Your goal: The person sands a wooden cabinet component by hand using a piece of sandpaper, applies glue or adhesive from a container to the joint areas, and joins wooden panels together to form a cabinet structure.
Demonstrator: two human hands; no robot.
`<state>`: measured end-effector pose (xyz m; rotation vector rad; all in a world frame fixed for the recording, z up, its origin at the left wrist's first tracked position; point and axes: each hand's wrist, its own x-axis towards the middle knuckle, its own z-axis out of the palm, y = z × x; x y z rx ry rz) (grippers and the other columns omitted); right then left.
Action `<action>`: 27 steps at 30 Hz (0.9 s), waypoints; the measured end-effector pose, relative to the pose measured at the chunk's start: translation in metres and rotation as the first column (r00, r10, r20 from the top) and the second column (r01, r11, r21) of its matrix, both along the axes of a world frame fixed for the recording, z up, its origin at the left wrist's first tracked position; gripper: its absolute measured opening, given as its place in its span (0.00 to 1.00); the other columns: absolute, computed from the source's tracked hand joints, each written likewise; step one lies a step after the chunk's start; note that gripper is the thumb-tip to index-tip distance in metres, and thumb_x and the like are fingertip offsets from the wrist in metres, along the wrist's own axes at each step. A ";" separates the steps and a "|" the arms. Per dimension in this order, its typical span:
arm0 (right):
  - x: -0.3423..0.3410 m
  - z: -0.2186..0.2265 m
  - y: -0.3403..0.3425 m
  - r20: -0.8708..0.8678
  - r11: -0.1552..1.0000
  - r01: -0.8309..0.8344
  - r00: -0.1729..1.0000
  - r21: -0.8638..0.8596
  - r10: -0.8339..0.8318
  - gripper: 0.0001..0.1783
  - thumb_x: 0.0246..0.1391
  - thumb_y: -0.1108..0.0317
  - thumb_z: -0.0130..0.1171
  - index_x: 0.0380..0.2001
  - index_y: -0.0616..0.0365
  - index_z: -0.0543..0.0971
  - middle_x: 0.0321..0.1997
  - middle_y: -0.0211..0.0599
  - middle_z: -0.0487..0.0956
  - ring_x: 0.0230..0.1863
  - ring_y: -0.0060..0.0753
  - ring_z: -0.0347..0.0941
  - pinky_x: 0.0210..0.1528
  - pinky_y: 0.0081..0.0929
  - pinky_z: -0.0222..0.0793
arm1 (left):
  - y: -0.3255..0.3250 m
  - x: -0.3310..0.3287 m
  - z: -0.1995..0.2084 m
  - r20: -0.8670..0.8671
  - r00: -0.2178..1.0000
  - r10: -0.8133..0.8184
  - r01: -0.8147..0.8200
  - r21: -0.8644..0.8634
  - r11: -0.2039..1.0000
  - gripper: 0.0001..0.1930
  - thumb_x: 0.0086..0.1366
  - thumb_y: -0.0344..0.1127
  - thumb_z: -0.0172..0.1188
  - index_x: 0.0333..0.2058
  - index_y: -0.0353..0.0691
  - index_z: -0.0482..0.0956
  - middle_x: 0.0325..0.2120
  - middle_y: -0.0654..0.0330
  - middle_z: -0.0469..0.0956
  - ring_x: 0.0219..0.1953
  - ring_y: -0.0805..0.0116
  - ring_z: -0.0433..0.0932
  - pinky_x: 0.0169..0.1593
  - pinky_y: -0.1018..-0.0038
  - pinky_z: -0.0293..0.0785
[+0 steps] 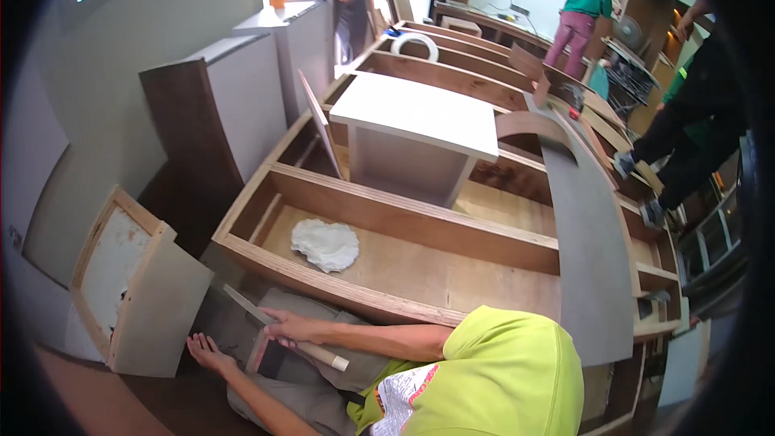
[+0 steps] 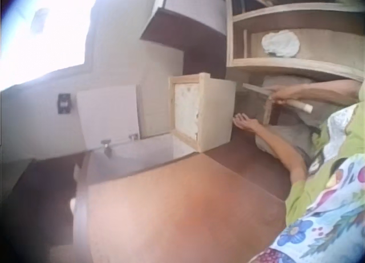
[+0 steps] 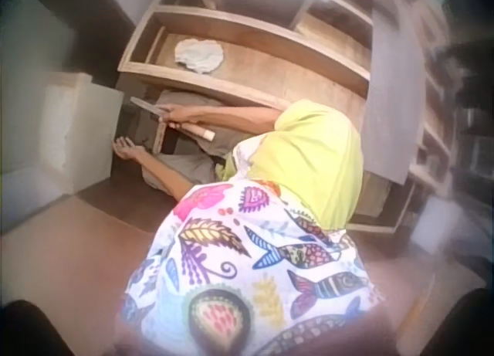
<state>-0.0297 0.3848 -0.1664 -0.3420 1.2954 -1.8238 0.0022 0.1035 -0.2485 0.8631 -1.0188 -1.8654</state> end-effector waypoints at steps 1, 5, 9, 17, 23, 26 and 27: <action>0.000 0.003 0.014 0.001 1.000 0.024 1.000 -0.003 -0.024 0.36 0.62 0.68 0.51 0.71 0.50 0.51 0.29 0.27 0.72 0.19 0.14 0.66 0.16 0.14 0.62 | 0.003 0.000 -0.006 -0.007 1.000 0.022 -0.021 0.151 0.988 0.26 0.73 0.42 0.45 0.63 0.35 0.58 0.62 0.49 0.64 0.61 0.53 0.67 0.64 0.60 0.64; 0.008 0.023 0.033 -0.019 1.000 -0.011 1.000 -0.005 0.011 0.35 0.62 0.68 0.50 0.70 0.50 0.52 0.27 0.25 0.71 0.19 0.12 0.66 0.16 0.13 0.62 | -0.045 0.012 -0.014 -0.200 0.960 0.197 -0.127 0.316 0.940 0.28 0.72 0.42 0.45 0.65 0.34 0.54 0.67 0.50 0.55 0.66 0.52 0.60 0.67 0.57 0.60; 0.014 0.045 0.055 -0.015 0.991 -0.035 0.999 0.132 0.037 0.38 0.62 0.64 0.52 0.72 0.49 0.48 0.28 0.25 0.72 0.20 0.12 0.65 0.17 0.13 0.60 | -0.101 0.018 -0.035 -0.389 0.884 0.260 -0.130 0.328 0.936 0.24 0.73 0.34 0.42 0.63 0.31 0.55 0.65 0.48 0.56 0.66 0.50 0.57 0.67 0.54 0.60; -0.008 0.059 0.065 -0.062 0.970 -0.133 0.987 0.203 0.148 0.39 0.61 0.63 0.53 0.71 0.49 0.49 0.29 0.24 0.72 0.20 0.12 0.65 0.19 0.13 0.60 | -0.145 0.032 -0.068 -0.449 0.752 0.483 -0.214 0.526 0.823 0.14 0.70 0.29 0.45 0.51 0.30 0.68 0.55 0.45 0.65 0.60 0.48 0.64 0.61 0.48 0.67; -0.013 0.050 0.071 -0.127 0.963 -0.161 0.973 0.218 0.192 0.39 0.62 0.63 0.53 0.71 0.53 0.49 0.29 0.25 0.72 0.20 0.12 0.64 0.20 0.14 0.61 | -0.145 0.032 -0.077 -0.359 0.757 0.546 -0.316 0.529 0.787 0.10 0.69 0.31 0.48 0.43 0.33 0.75 0.45 0.49 0.74 0.51 0.53 0.72 0.52 0.52 0.75; -0.015 0.049 0.089 -0.136 0.960 -0.110 0.979 0.259 0.149 0.39 0.61 0.62 0.55 0.71 0.52 0.49 0.30 0.25 0.72 0.21 0.13 0.64 0.21 0.14 0.63 | -0.167 0.026 -0.125 -0.381 0.759 0.527 -0.257 0.569 0.781 0.09 0.67 0.34 0.51 0.39 0.35 0.76 0.39 0.51 0.76 0.44 0.55 0.75 0.45 0.54 0.77; -0.020 0.055 0.078 -0.153 0.957 -0.123 0.974 0.264 0.168 0.40 0.61 0.62 0.55 0.71 0.52 0.50 0.30 0.25 0.73 0.21 0.14 0.65 0.21 0.15 0.63 | -0.200 0.035 -0.147 -0.417 0.725 0.548 -0.244 0.588 0.771 0.09 0.67 0.35 0.52 0.38 0.35 0.76 0.37 0.52 0.77 0.41 0.55 0.76 0.43 0.54 0.78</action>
